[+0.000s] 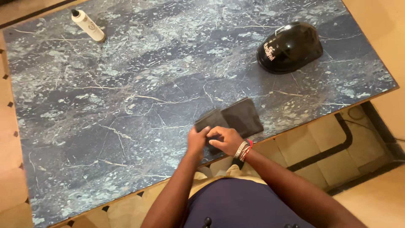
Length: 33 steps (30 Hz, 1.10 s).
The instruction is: The person wipes a marble tabletop with a dark cloth, moving systematically across the surface. A helmet and a white bottle remain on the table during the task.
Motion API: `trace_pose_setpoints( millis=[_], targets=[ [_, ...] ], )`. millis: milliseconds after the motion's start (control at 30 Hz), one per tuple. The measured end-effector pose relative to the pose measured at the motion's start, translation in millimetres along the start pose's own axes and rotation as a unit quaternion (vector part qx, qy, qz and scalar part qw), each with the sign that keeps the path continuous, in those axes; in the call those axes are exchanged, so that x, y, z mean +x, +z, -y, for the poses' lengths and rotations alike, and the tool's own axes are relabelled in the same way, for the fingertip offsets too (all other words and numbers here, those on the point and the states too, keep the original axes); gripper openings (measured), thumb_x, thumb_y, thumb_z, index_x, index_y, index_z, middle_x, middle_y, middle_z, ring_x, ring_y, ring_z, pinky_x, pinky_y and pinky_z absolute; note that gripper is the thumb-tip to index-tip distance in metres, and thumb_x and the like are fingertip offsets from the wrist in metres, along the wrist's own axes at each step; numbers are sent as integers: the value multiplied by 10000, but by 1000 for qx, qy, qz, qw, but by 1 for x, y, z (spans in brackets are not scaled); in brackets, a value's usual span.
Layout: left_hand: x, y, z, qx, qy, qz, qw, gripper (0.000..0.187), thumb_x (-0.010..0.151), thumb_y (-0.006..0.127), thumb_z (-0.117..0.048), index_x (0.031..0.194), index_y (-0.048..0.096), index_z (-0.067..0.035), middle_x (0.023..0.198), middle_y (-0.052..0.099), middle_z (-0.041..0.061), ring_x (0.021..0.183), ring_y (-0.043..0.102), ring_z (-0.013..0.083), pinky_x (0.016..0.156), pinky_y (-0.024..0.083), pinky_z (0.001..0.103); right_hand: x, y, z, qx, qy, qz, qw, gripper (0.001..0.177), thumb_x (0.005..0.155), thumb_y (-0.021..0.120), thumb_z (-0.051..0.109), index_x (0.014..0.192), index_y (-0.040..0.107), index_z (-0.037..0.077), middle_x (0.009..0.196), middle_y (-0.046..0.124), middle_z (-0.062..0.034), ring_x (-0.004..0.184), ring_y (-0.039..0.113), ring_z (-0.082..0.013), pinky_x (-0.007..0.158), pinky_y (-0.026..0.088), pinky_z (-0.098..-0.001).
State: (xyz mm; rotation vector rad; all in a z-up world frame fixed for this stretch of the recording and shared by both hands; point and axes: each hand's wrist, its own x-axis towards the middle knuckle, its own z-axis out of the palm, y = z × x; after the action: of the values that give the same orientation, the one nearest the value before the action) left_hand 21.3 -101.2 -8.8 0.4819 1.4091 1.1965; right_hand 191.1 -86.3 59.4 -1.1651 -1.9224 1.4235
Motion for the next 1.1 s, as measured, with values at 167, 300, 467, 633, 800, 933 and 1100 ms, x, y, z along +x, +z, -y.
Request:
trace_pose_setpoints(
  millis=[167,300,467,633,800,933,1100],
  targets=[
    [-7,-90,5,113,23,-102,988,390,842,738,-173,1188,676,-6,1087,753,128,953,713,238,847,571,382,3,-5,-58,-122,-40,-125,984,267,852,751,244,1071,724,95,1075,754,-95,978,732,-305,847,578,-399],
    [-12,-104,-1,319,148,-194,916,561,806,794,-253,1283,611,-20,1252,672,205,1171,646,345,1024,506,447,10,-34,-99,-354,-165,-164,906,257,823,757,205,1054,697,108,1161,715,-82,1106,658,-299,939,520,-441],
    [-22,-63,-21,494,405,-224,736,825,766,806,-364,1443,481,-21,1564,361,242,1430,351,435,1112,349,589,46,-38,-78,-492,-299,-101,812,307,798,780,212,1085,695,144,1246,678,-38,1217,618,-235,954,473,-412],
    [-41,-30,-32,617,329,-91,709,777,734,792,-395,1389,515,-82,1527,383,202,1352,400,409,980,389,584,68,-4,-62,-497,-285,-50,818,536,801,747,347,1287,633,155,1431,577,-76,1330,518,-258,1051,398,-451],
    [-31,-32,-25,609,247,-60,751,620,742,699,-137,1346,562,-115,1341,491,164,1209,491,383,870,462,526,52,5,-77,-501,-198,-47,841,629,878,657,451,1445,529,211,1611,397,-38,1497,331,-232,1163,257,-470],
    [-4,-74,-20,417,300,-85,853,539,718,578,9,1242,644,-98,1198,579,157,1170,558,357,1013,489,457,50,-2,-83,-487,-187,-19,853,629,900,628,448,1471,512,209,1639,370,-26,1524,302,-233,1199,220,-463],
    [-25,-195,-40,349,264,-213,874,577,697,660,-72,1268,586,-36,1194,624,186,1117,609,358,995,485,429,52,-22,-87,-485,-186,-25,854,639,906,615,465,1476,507,197,1635,380,-45,1522,308,-238,1200,222,-470]
  ],
)
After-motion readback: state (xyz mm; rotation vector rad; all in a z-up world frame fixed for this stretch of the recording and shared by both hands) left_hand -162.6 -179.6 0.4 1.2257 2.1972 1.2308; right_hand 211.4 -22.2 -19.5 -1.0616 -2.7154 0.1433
